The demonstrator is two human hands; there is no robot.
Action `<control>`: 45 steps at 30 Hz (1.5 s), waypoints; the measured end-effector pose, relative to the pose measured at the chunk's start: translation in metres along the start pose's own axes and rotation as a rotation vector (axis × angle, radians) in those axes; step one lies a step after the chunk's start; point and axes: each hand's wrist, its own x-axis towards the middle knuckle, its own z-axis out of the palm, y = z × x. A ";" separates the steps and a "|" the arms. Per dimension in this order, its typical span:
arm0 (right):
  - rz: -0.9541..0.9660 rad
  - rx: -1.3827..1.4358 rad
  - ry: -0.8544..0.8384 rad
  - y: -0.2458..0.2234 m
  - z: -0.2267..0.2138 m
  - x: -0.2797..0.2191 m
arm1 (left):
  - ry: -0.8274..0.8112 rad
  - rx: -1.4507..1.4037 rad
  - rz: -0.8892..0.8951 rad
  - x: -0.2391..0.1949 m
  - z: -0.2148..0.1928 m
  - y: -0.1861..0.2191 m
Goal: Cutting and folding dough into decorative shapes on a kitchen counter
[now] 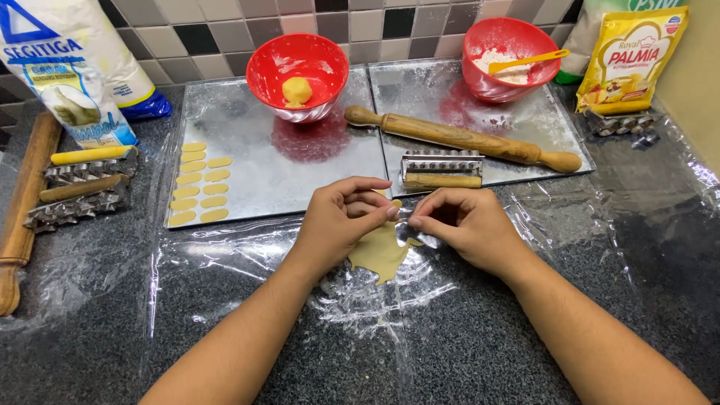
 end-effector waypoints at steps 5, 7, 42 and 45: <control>-0.155 -0.251 -0.109 -0.013 -0.004 0.003 | -0.003 0.004 0.011 0.000 -0.001 0.000; -0.186 -0.313 -0.150 -0.011 -0.005 0.003 | -0.003 0.002 0.011 0.000 -0.001 0.001; 0.100 0.041 0.056 -0.006 0.010 0.002 | -0.119 0.140 -0.004 -0.002 -0.002 -0.004; 0.152 0.089 0.120 0.000 0.009 0.001 | -0.124 0.065 -0.010 -0.004 0.000 0.002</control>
